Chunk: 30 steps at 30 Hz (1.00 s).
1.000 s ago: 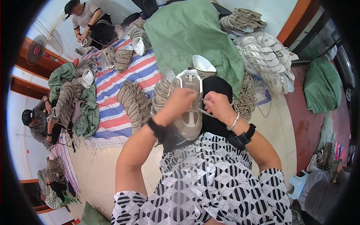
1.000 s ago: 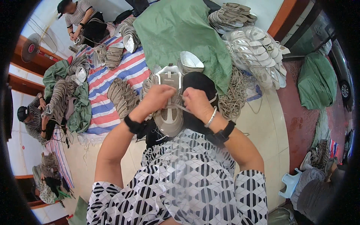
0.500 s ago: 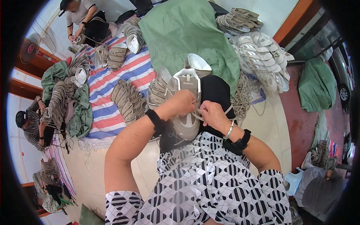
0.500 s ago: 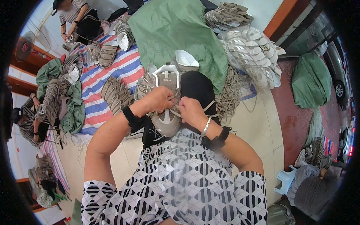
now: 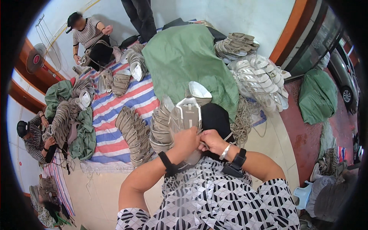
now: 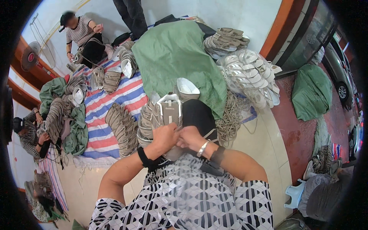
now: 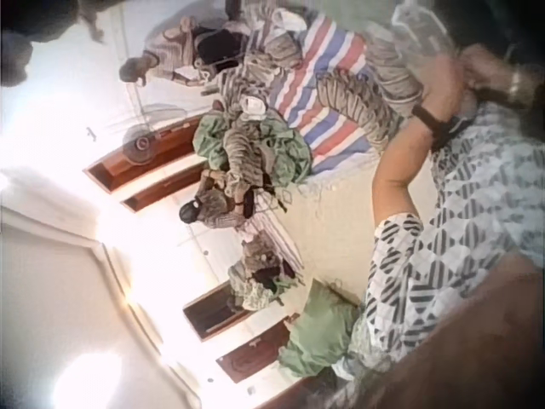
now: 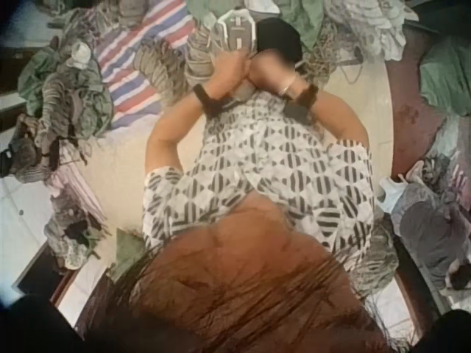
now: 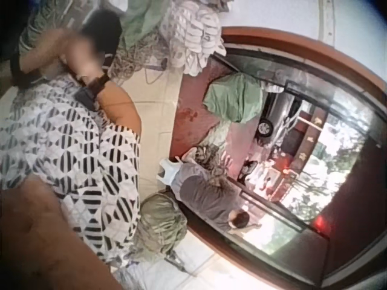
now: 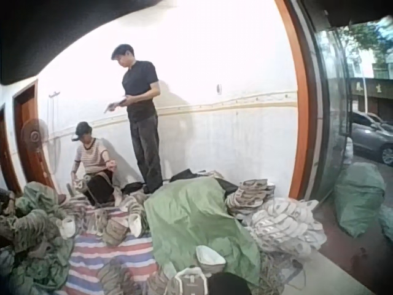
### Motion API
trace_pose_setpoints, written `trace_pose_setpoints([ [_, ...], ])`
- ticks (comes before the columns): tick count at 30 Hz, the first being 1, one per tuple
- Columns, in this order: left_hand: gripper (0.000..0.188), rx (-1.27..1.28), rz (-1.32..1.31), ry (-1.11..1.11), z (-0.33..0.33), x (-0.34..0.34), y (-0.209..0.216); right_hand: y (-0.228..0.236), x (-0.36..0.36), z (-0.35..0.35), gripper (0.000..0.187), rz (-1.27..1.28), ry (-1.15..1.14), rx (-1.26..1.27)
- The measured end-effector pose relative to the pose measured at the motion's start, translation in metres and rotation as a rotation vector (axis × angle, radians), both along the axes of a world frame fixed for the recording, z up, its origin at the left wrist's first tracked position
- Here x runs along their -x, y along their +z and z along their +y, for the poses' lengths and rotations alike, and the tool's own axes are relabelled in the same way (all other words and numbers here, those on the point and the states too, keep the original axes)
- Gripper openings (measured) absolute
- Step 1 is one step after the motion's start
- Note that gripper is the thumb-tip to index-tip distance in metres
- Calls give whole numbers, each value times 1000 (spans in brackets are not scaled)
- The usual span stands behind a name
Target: The person sits on the floor and laces a beige sneaker by hand, threading the laces through the eyelets and tying them. They repeat this process on a second shoe, handling the laces and adjusting the tongue while surrounded by stacks of similar shoes.
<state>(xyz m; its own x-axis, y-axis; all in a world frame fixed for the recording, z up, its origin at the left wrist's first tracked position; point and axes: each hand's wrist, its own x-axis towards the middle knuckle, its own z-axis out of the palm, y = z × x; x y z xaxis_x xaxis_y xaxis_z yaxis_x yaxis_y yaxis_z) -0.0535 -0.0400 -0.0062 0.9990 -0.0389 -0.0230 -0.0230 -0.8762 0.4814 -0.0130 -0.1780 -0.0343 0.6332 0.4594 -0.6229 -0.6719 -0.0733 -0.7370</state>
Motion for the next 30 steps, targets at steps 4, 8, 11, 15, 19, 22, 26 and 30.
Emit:
trace_pose_setpoints([
  [4,26,98,-130,-48,16,-4,-5,8,-10,-5,11,-398,357,257],
  [8,29,892,12,321,28,-16,-8,27,-20,-10,22,-1540,480,535],
  [11,28,839,-47,207,25,-24,-7,38,-34,-8,21,-1406,806,589],
  [15,21,202,26,-119,25,-33,0,37,-51,-10,16,-1568,1010,636],
  [19,19,20,221,-331,28,-50,10,20,-51,-22,10,-1731,793,434],
  [22,18,-168,408,-497,20,-67,18,9,-46,-27,10,-1864,671,365],
  [26,18,-326,733,-623,3,-93,25,2,-48,-27,5,-1992,645,358],
  [30,16,-390,873,-602,3,-108,13,-3,-51,-28,5,-2043,566,313],
])
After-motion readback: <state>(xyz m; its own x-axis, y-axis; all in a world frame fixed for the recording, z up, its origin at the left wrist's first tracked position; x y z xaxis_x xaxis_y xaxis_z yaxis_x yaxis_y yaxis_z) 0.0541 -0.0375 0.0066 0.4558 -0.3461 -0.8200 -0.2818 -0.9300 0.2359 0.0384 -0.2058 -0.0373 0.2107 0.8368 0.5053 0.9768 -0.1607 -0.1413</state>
